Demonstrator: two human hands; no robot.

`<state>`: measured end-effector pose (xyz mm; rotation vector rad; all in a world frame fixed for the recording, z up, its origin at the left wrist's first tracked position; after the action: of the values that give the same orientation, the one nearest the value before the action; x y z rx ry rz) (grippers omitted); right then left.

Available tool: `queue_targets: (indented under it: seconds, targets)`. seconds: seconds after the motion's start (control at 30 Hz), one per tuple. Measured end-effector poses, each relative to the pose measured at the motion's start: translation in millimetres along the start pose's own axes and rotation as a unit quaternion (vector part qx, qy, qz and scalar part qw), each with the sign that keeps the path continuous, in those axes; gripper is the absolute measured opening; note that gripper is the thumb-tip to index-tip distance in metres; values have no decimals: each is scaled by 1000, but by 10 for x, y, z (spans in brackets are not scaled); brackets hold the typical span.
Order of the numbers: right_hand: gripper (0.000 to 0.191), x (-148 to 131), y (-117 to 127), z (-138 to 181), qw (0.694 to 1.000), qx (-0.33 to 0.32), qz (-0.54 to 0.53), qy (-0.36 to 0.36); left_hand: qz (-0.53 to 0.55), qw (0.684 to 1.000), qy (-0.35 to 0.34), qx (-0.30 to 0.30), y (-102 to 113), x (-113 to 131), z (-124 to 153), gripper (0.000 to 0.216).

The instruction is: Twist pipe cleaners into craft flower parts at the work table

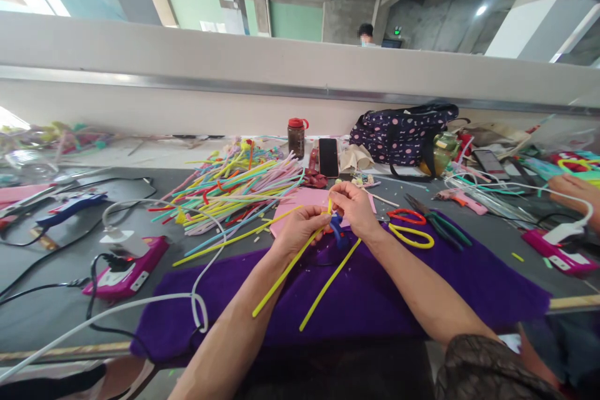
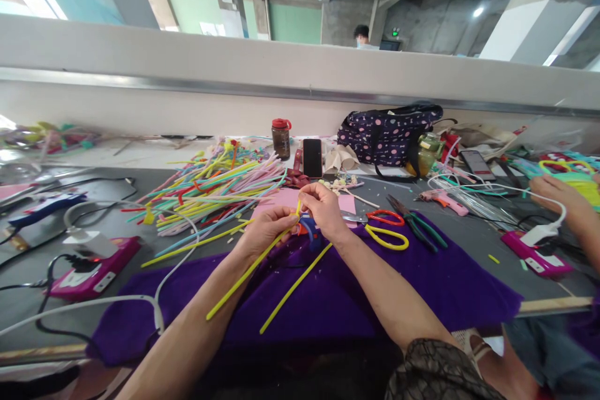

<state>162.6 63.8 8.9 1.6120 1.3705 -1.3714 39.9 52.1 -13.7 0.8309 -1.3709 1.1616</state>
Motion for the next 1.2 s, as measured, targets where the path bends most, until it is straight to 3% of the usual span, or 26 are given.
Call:
queue_targets:
  seconds: [0.37,0.53,0.73,0.9,1.2]
  targets:
    - [14,38,62,-87,1000,12,-28,-6,41,998,29,-26,-29,13,19,43]
    - [13,-20,61,-76,999,-20,-45,2,50,996,67,-20,-37,-72,10,26]
    - [13,-58,12,-20,998,-45,-52,-10,-6,1000,12,11,-22,-23,48,27]
    - [13,-51,0,-9,996,-45,-76,-27,4,999,16,-38,-61,8,95,26]
    - [13,24,8,-40,994,-38,-90,-58,16,1000,20,9,-8,26,79,24]
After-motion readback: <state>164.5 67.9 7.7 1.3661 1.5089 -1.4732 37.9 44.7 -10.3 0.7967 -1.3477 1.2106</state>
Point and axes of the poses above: each hand's wrist, its own z-axis away from the middle knuckle, its own y-axis out of the back of the hand, x = y × z, the point moved 5 cm from there along -z, towards the middle knuckle, and after that the axes turned 14 degrees about x, right-handed, at the moved point
